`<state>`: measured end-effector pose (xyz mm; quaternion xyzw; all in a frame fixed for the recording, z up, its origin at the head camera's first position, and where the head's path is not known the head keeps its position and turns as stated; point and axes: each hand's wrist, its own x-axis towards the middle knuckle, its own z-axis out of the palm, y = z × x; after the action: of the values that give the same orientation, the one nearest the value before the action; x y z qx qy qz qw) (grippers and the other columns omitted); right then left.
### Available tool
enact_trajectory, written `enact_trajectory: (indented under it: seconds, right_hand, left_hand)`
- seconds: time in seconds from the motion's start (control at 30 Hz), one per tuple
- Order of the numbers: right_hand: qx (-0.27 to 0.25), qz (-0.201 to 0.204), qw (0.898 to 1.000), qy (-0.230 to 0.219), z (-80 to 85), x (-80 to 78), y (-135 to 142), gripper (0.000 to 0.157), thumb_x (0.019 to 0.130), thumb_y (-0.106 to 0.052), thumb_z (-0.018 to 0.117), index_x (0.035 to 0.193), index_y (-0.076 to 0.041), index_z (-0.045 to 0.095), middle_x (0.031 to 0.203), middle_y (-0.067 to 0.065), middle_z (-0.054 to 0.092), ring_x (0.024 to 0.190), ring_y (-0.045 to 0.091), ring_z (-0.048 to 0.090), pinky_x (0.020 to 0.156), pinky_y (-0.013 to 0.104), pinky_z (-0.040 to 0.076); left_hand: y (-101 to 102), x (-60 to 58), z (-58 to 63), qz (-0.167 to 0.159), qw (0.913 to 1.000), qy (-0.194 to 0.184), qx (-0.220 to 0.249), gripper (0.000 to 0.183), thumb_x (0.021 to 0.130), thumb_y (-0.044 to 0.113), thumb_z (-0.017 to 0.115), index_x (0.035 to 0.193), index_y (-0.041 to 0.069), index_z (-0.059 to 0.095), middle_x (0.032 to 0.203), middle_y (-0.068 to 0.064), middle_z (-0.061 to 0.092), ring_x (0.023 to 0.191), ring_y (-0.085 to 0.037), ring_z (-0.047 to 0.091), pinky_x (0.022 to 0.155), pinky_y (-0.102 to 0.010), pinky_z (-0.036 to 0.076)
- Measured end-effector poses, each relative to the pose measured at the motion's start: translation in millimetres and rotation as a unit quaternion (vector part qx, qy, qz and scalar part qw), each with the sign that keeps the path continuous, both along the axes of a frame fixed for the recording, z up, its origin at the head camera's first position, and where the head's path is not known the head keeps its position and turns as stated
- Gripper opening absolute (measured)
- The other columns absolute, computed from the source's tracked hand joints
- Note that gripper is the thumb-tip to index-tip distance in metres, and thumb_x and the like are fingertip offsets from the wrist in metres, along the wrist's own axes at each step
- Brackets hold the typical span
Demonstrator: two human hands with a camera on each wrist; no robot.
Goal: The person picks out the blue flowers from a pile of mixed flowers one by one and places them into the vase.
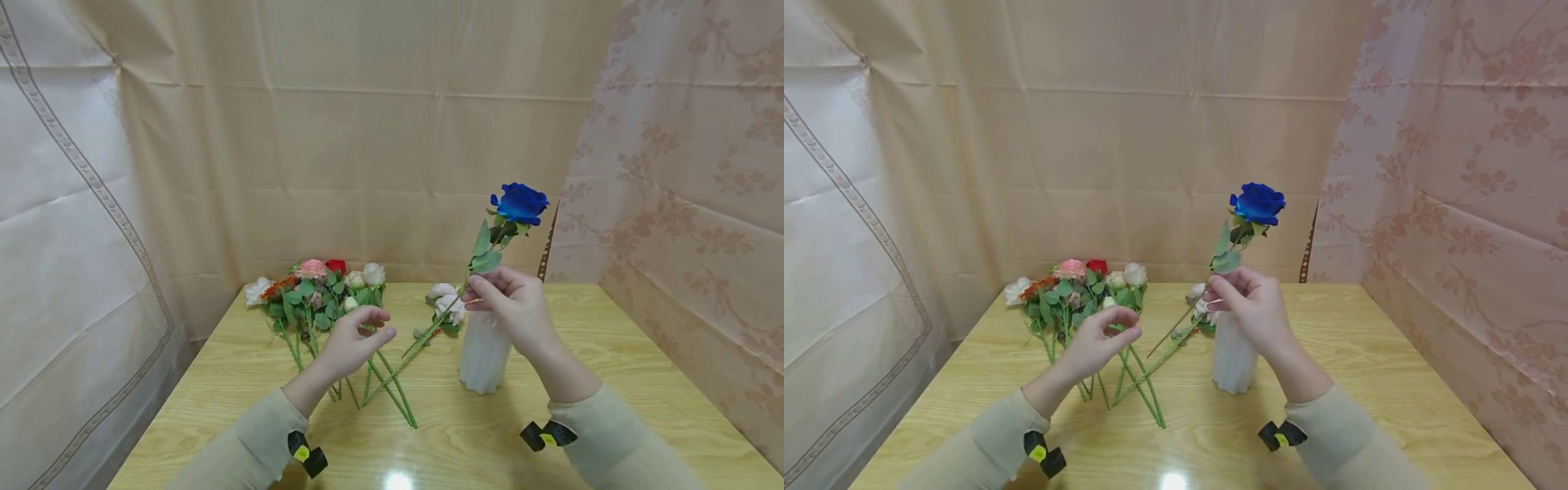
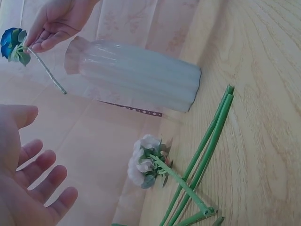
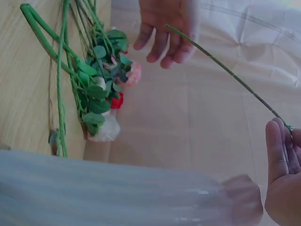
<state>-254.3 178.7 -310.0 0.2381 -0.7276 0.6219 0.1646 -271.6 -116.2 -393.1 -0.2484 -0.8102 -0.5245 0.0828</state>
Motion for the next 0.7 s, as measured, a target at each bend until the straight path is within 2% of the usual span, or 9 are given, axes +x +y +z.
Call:
enact_trajectory:
  seconds: [0.17, 0.33, 0.47, 0.7]
  right_hand:
    - [-0.002, -0.02, 1.0, -0.005, 7.1, -0.2, 9, 0.029, 0.102, -0.016, 0.065, 0.105, 0.012, 0.065, 0.091, 0.018, 0.073, 0.079, 0.023, 0.075, 0.072, 0.037, 0.061]
    - [-0.015, -0.031, 0.999, -0.004, 12.2, -3.4, 17, 0.031, 0.102, -0.018, 0.065, 0.102, 0.013, 0.064, 0.087, 0.014, 0.072, 0.075, 0.024, 0.075, 0.072, 0.038, 0.061]
    - [-0.033, -0.03, 0.999, 0.012, 14.2, -7.6, 23, 0.029, 0.102, -0.014, 0.065, 0.098, 0.014, 0.062, 0.085, 0.014, 0.072, 0.075, 0.025, 0.074, 0.072, 0.039, 0.061]
    - [-0.035, -0.048, 0.997, 0.049, 22.1, -13.5, 34, 0.025, 0.101, -0.012, 0.066, 0.099, 0.013, 0.063, 0.085, 0.011, 0.073, 0.077, 0.019, 0.074, 0.072, 0.032, 0.06]
  left_hand:
    - [0, -1.1, 2.3, 0.005, 1.0, 0.004, 0.005, 0.037, 0.097, 0.027, 0.073, 0.13, 0.013, 0.066, 0.124, 0.0, 0.066, 0.114, -0.019, 0.059, 0.095, -0.044, 0.051]
    - [0, -1.8, 5.5, 0.001, 0.9998, 0.009, 0.02, 0.041, 0.097, 0.023, 0.074, 0.133, 0.009, 0.064, 0.131, -0.005, 0.063, 0.119, -0.025, 0.058, 0.096, -0.049, 0.049]
    - [-1, -4.4, 7.6, 0.0, 0.9997, 0.015, 0.017, 0.042, 0.097, 0.025, 0.073, 0.134, 0.009, 0.063, 0.132, -0.006, 0.063, 0.121, -0.029, 0.057, 0.098, -0.052, 0.048]
    - [-2, -9.7, 13.2, 0.012, 0.9996, 0.022, 0.011, 0.045, 0.097, 0.033, 0.072, 0.136, 0.013, 0.062, 0.134, -0.002, 0.062, 0.124, -0.023, 0.056, 0.102, -0.055, 0.046]
